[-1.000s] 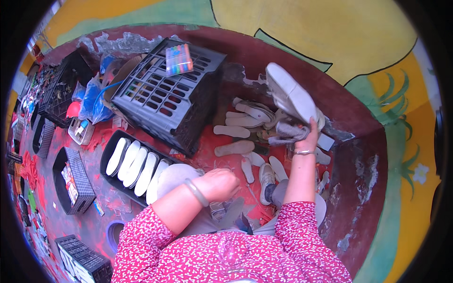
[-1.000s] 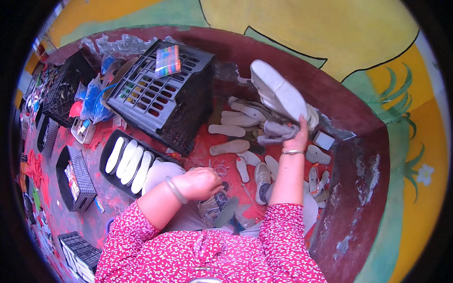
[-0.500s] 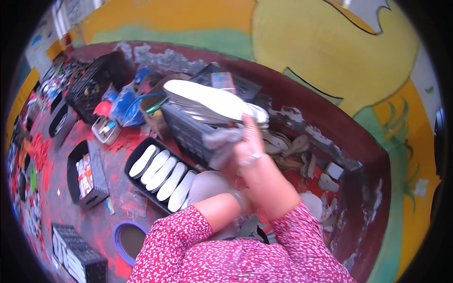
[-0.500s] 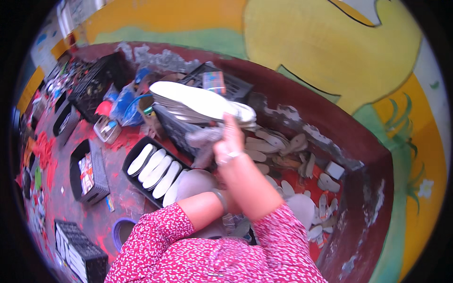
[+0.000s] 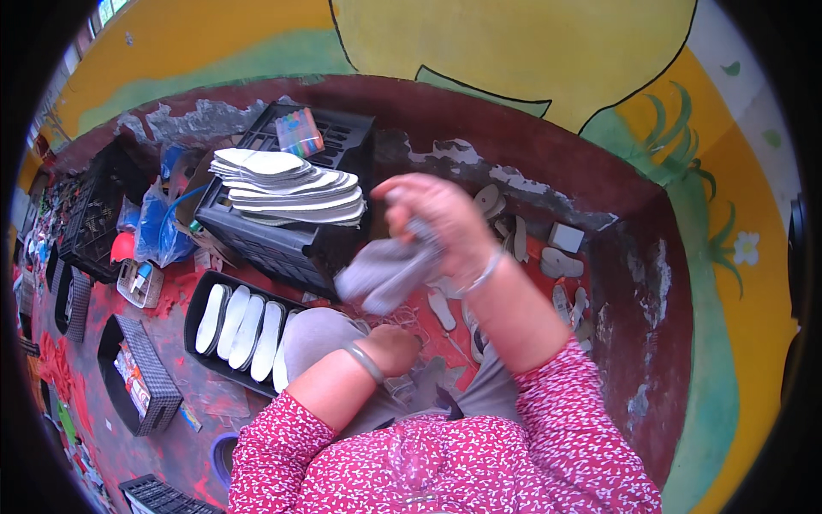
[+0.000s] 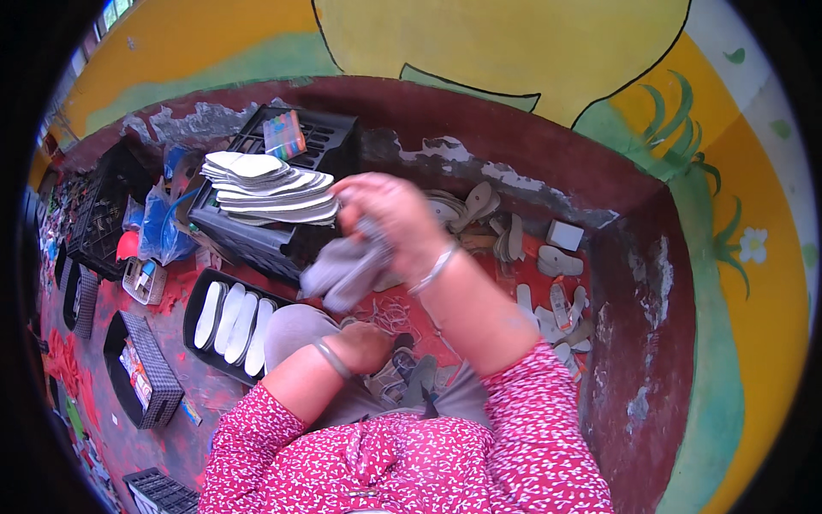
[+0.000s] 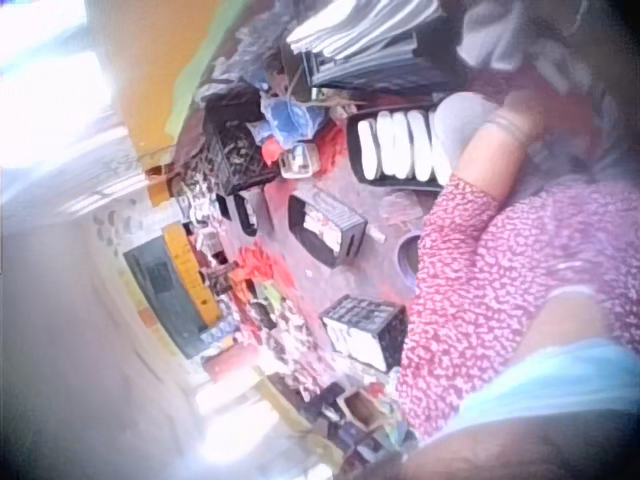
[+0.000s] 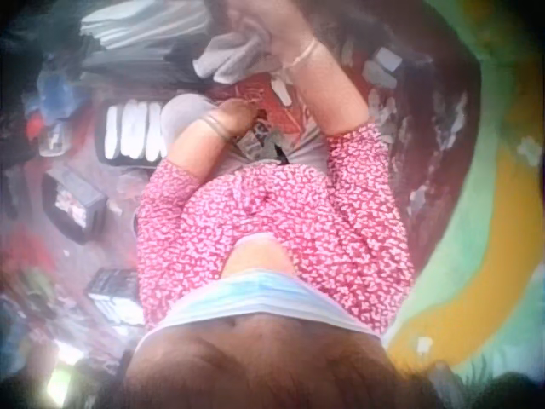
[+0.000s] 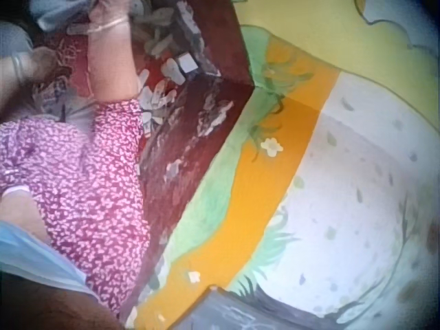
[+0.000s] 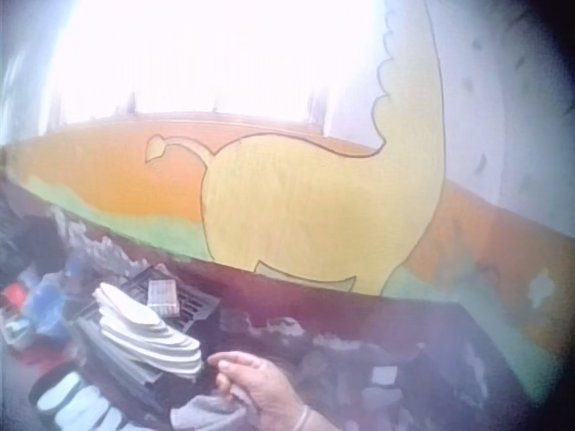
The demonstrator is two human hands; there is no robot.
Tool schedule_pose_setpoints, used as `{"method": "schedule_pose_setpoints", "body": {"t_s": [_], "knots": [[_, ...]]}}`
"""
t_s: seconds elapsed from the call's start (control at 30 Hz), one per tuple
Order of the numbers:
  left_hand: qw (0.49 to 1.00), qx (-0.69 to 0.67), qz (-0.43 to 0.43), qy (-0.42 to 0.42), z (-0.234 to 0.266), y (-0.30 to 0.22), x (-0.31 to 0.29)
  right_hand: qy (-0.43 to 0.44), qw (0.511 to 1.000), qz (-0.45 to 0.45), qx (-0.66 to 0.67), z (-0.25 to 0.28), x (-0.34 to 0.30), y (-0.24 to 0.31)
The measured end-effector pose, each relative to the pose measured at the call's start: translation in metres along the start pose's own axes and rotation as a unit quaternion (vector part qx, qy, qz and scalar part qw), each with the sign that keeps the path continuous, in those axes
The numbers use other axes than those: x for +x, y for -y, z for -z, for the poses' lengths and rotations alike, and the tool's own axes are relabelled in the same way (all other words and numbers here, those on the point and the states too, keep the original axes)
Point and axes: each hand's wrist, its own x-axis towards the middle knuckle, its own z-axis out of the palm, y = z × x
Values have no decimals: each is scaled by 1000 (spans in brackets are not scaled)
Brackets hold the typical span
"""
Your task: The person examines shoe insoles by hand, stacks them into a plastic crate, and handles a small plastic package containing a white item.
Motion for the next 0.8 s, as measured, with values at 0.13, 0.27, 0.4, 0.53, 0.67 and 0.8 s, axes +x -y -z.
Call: {"method": "schedule_pose_setpoints", "body": {"t_s": [0.13, 0.27, 0.4, 0.53, 0.67, 0.8], "knots": [[998, -2, -41, -51, -1, 4, 2, -178, 979, 53, -88, 154, -19, 59], [995, 9, -47, -88, -5, 8, 15, -361, 915, -22, -181, 333, -67, 26], [993, 7, -65, -97, -4, 11, 25, -405, 821, -182, -359, 491, -114, -105], [996, 11, -50, -72, 4, 11, 38, -425, 796, -295, -316, 502, -103, -187], [995, 4, -74, -69, 11, 24, 56, -367, 790, -253, -420, 568, -93, -279], [998, -4, -40, -48, 18, 28, 65, -382, 629, -444, -512, 508, -34, -240]]}}
